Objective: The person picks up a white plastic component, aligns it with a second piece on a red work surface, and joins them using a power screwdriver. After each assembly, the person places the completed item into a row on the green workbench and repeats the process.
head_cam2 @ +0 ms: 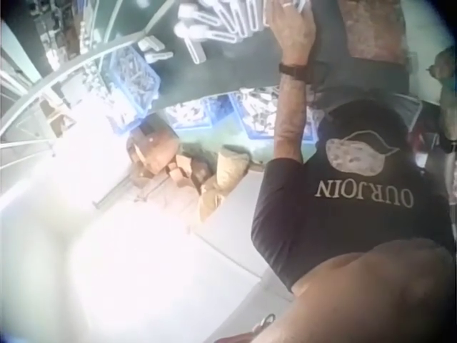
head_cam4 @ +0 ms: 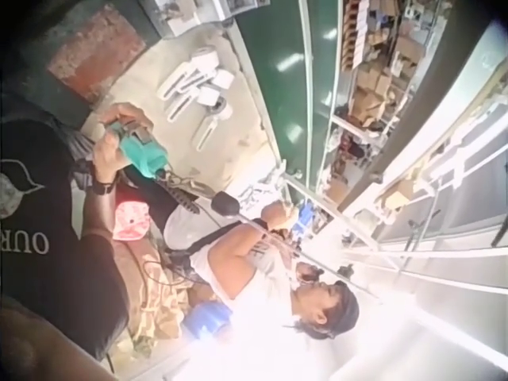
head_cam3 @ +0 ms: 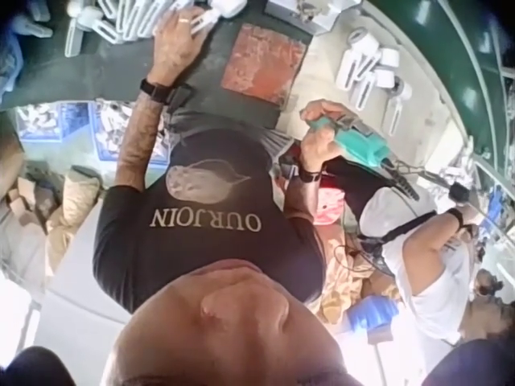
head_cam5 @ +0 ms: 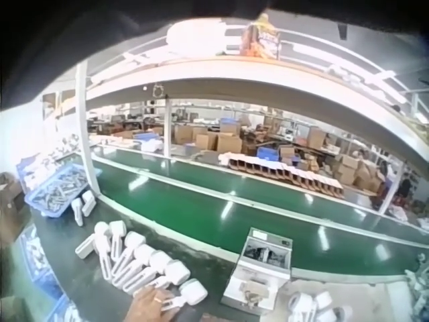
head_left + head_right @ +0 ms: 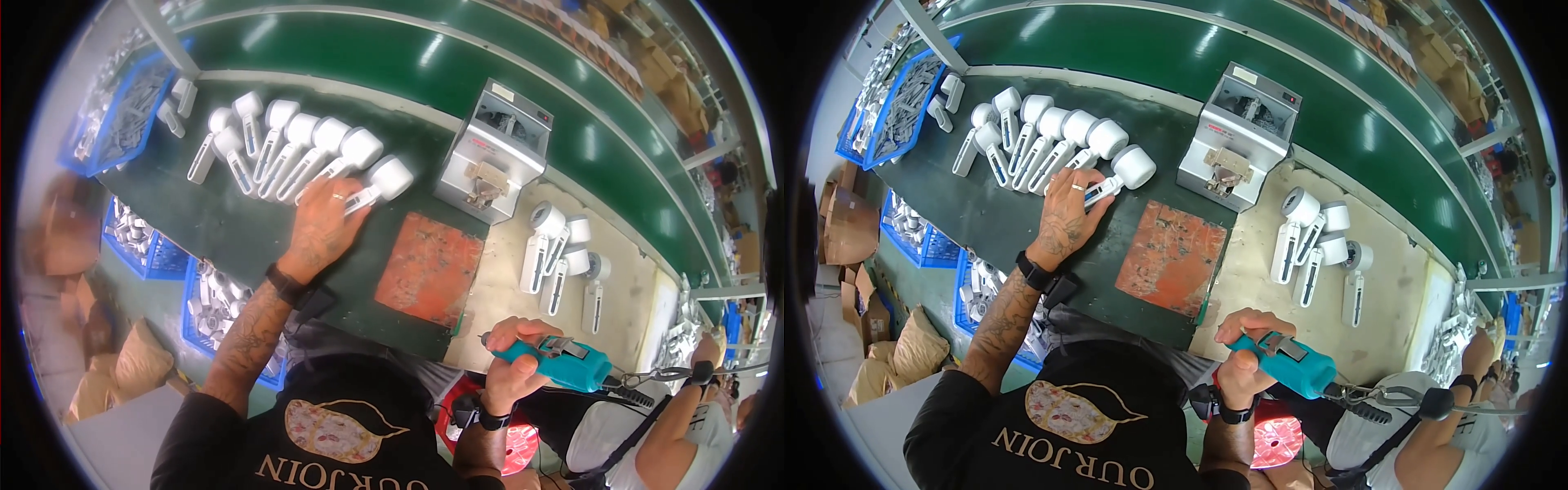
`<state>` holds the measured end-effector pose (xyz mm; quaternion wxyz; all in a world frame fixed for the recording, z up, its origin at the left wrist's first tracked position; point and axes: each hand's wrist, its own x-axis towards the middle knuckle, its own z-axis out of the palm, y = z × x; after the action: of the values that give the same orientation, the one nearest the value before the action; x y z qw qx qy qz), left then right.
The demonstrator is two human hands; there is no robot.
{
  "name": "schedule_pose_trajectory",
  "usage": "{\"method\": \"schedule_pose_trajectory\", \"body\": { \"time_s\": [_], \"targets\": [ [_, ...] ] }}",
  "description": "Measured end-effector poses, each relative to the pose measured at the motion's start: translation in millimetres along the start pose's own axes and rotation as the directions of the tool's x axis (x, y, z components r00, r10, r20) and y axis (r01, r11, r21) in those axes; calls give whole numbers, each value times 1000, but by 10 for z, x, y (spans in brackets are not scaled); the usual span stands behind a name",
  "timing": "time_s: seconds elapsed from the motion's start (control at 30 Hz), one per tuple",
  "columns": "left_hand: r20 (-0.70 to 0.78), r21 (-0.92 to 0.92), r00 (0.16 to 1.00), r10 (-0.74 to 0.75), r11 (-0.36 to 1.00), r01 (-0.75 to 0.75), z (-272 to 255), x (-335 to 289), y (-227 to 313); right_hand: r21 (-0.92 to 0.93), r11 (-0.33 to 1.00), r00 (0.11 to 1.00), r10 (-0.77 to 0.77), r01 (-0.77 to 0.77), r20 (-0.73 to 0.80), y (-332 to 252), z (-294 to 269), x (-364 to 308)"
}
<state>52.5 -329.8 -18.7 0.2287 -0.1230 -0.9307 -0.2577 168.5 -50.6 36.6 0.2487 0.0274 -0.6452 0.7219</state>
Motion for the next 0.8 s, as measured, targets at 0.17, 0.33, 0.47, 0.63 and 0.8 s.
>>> {"method": "schedule_pose_trajectory", "body": {
  "time_s": [0.17, 0.33, 0.47, 0.63, 0.8],
  "targets": [
    [15, 10, 1000, -10, 1000, 10, 1, -12, 25, -10, 1000, 1000, -20, 20, -18, -21, -27, -8],
    [24, 19, 1000, -6, 1000, 6, 12, -18, 35, 6, 1000, 1000, -14, 15, -25, -16, -106, -44],
    [27, 38, 1000, 13, 999, -14, 9, -4, 26, 8, 1000, 1000, -9, 9, -18, -11, -181, -57],
    [0, 96, 999, 54, 994, -54, -67, 77, 144, 179, 981, 997, 78, -75, -8, -37, -277, -106],
    [53, -311, 997, 58, 950, -39, 3, 398, 1118, 160, 984, 997, 83, -81, -6, -57, -299, -146]
  ]
}}
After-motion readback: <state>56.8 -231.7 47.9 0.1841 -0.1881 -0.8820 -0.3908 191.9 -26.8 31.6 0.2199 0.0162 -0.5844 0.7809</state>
